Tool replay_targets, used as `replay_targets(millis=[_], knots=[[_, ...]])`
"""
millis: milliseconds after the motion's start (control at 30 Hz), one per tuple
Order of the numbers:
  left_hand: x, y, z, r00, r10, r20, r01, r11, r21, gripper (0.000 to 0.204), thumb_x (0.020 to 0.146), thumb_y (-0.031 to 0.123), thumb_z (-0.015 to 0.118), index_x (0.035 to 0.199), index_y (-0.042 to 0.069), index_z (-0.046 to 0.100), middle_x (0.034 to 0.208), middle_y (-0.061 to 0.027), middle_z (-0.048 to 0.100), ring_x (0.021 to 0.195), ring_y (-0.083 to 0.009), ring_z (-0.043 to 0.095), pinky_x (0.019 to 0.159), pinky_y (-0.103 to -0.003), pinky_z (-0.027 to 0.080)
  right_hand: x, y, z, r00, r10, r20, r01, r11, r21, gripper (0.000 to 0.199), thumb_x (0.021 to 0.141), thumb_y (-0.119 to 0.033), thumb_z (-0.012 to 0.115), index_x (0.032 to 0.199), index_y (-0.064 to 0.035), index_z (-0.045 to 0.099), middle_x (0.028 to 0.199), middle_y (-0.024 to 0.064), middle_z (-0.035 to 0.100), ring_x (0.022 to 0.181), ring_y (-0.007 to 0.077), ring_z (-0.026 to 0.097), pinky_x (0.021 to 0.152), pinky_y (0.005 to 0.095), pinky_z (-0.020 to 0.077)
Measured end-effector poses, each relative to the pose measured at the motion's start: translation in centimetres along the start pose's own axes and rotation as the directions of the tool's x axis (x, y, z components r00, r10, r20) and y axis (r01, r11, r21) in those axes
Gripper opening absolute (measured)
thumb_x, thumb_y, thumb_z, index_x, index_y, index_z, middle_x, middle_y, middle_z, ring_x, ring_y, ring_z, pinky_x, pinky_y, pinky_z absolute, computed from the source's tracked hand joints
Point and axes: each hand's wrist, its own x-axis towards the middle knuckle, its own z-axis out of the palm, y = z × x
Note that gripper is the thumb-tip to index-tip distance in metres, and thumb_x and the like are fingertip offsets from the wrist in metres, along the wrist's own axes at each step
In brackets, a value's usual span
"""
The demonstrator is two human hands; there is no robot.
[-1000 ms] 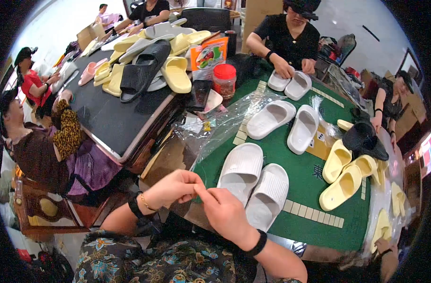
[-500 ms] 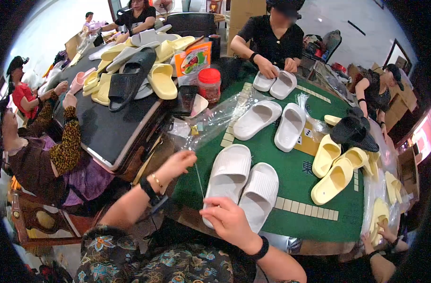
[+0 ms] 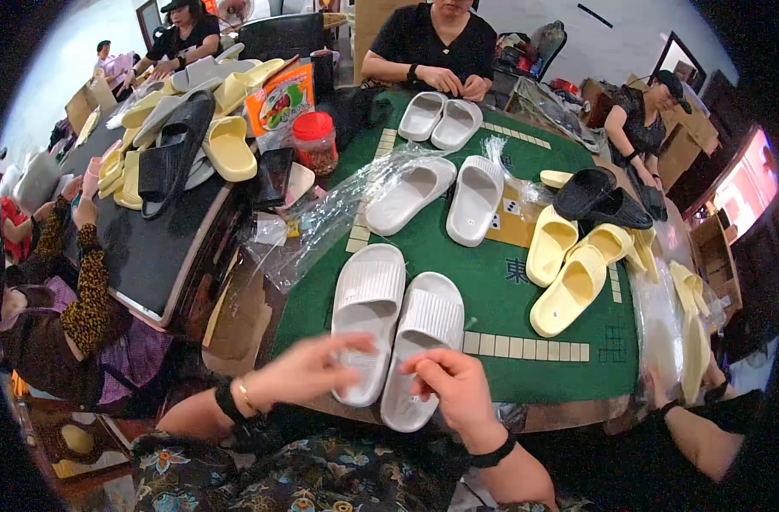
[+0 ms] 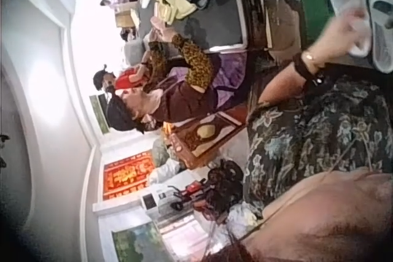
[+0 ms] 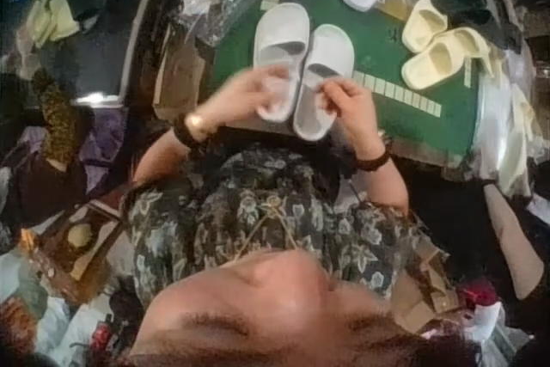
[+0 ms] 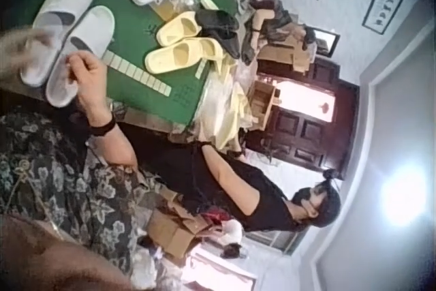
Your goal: The recorder is inspecting and assembling various colored foam slippers at a shared workstation.
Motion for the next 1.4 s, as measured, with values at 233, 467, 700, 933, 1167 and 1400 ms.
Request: replay_targets(millis=[233,467,700,933,1167,1400], knots=[[-2.1,0.8,2.3,0.752,-0.331,0.571,0.436,0.899,-0.053,0.028,0.098,0.023,0.055,0.119,0.005,0.06,0.104,-0.0057,0.064,0.072,-0.0144,0.065,0.056,-0.024,0.05,0.5,-0.8,-1.9,0.992,0.007,-0.127,0.017,0.982,0.188,0.018,0.097,-0.015,0.056,0.101,0.0002,0.064,0.084,0.0103,0.07,0.063,0.0151,0.066,0.055,0.0253,0.0504],[-5.1,1.3,0.7,0.774,0.484,0.409,-0.519,0.116,0.847,0.031,0.077,0.014,0.062,0.105,0.002,0.061,0.099,-0.0073,0.06,0.081,-0.0205,0.063,0.063,-0.028,0.052,-1.6,2.7,-4.8,0.904,0.428,-0.022,-0.428,0.903,-0.029,0.019,0.095,-0.016,0.059,0.099,0.0017,0.066,0.077,0.0074,0.068,0.057,0.0128,0.063,0.049,0.0234,0.0503],[-3.9,-1.6,2.3,0.757,0.332,0.563,-0.642,0.212,0.737,0.022,0.075,0.015,0.06,0.095,0.005,0.058,0.081,-0.0051,0.052,0.074,-0.019,0.06,0.063,-0.029,0.051,-0.9,5.1,-3.8,0.792,0.608,0.06,-0.602,0.793,-0.087,0.022,0.094,-0.017,0.06,0.102,0.0018,0.067,0.079,0.0073,0.068,0.061,0.0139,0.065,0.052,0.0241,0.0533],[3.6,-3.0,0.0,0.932,0.295,0.209,-0.302,0.321,0.898,0.014,0.079,0.013,0.058,0.092,0.007,0.059,0.079,-0.0086,0.054,0.077,-0.0274,0.061,0.064,-0.037,0.052,3.5,4.6,-2.8,0.948,0.314,-0.059,-0.302,0.94,0.157,0.038,0.098,-0.015,0.054,0.128,0.0072,0.05,0.105,0.0135,0.064,0.088,0.0199,0.066,0.077,0.0323,0.0551],[6.6,-4.4,0.0,0.77,0.63,0.099,-0.116,-0.014,0.993,0.028,0.075,0.012,0.059,0.101,0.003,0.063,0.085,-0.0051,0.054,0.082,-0.0193,0.059,0.063,-0.03,0.051,-0.2,6.2,-2.8,0.998,0.041,-0.04,-0.05,0.967,-0.251,0.047,0.094,-0.008,0.053,0.138,0.0046,0.042,0.131,0.0173,0.051,0.108,0.0209,0.061,0.086,0.0339,0.0528],[5.8,-5.3,-0.5,0.828,0.554,0.089,-0.13,0.036,0.991,0.035,0.074,0.012,0.06,0.108,0.003,0.064,0.086,-0.0046,0.054,0.081,-0.019,0.058,0.065,-0.029,0.051,-0.2,6.2,-0.5,0.887,-0.374,0.27,0.416,0.397,-0.818,0.047,0.083,-0.003,0.061,0.129,0.002,0.05,0.133,0.0256,0.045,0.116,0.0397,0.051,0.096,0.0429,0.0449]])
